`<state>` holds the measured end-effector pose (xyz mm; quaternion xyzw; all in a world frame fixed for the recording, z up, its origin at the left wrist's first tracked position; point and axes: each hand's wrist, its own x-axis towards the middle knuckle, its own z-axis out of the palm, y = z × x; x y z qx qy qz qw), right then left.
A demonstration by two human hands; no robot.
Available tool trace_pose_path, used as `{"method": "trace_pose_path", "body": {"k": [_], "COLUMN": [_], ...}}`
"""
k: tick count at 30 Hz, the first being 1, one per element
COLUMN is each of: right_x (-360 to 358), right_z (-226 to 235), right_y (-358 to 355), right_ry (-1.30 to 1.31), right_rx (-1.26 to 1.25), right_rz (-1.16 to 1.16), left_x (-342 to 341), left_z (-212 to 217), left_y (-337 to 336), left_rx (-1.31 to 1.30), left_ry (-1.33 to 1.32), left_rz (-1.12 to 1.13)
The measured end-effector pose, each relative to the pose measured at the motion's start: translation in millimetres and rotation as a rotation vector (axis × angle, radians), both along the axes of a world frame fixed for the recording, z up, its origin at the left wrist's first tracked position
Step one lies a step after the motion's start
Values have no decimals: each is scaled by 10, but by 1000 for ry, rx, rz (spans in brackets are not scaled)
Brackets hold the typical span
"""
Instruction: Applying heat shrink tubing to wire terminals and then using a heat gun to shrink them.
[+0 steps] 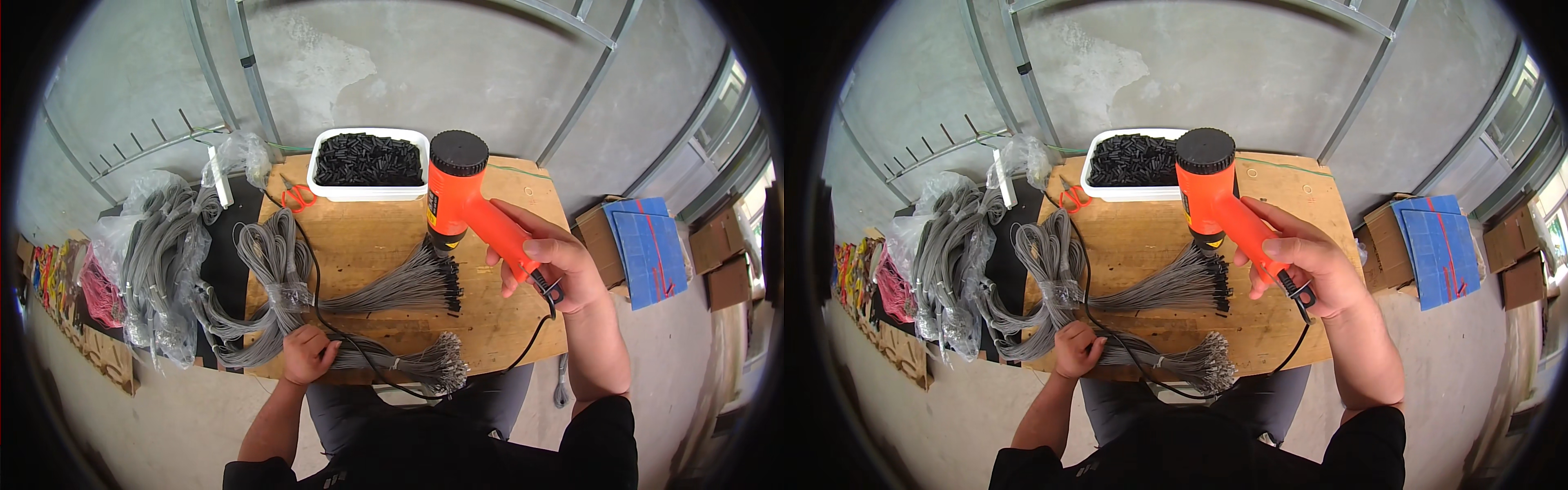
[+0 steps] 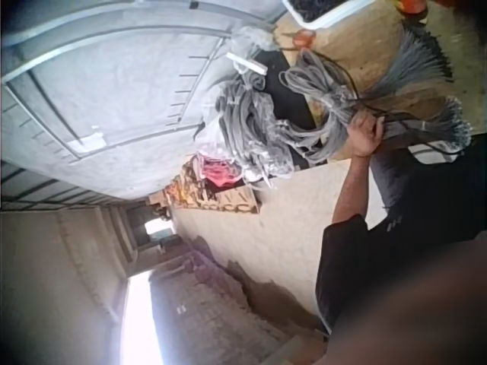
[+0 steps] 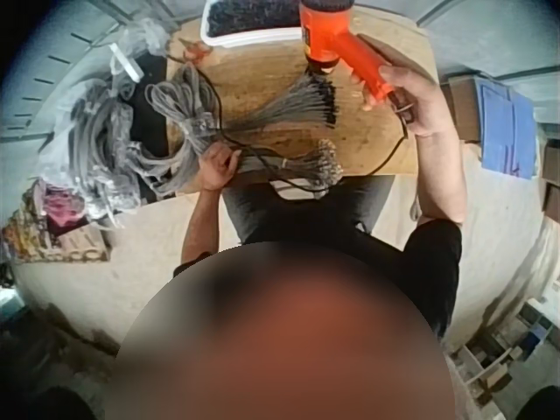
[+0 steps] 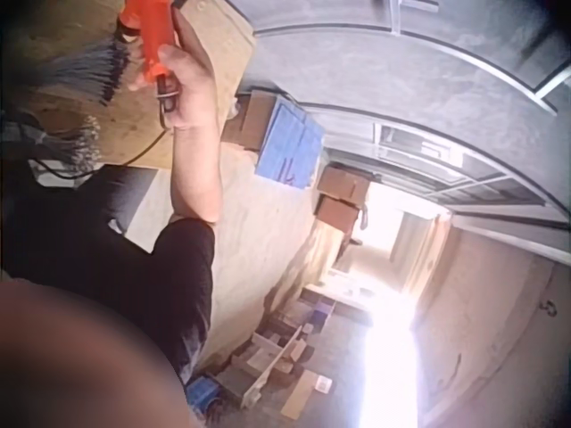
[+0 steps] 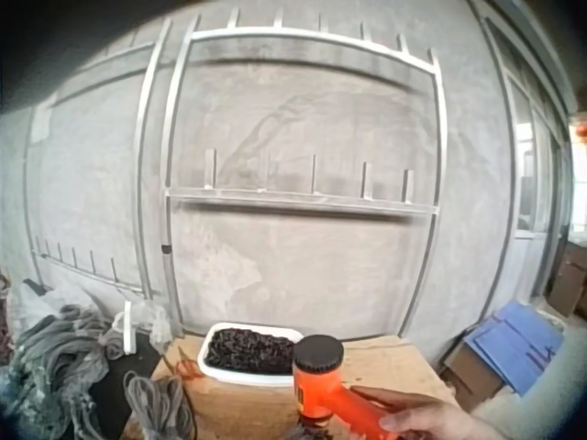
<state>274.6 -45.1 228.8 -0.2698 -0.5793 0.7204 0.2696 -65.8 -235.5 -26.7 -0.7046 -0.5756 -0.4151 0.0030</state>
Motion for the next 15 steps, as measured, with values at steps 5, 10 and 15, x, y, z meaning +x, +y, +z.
{"method": "trace_pose_path", "body": {"k": [5, 10, 15], "right_x": [51, 94, 147], "right_z": [-13, -13, -9], "right_y": [-40, -100, -110], "right_ry": [-8, -12, -10], "right_rx": [0, 6, 6], "right_rz": [-25, -44, -14], "left_x": [0, 1, 17], "left_z": [3, 2, 17], "left_y": [-6, -16, -15], "left_rx": [-1, -5, -10], "left_ry": [6, 9, 16], "left_rz": [4, 10, 20]}}
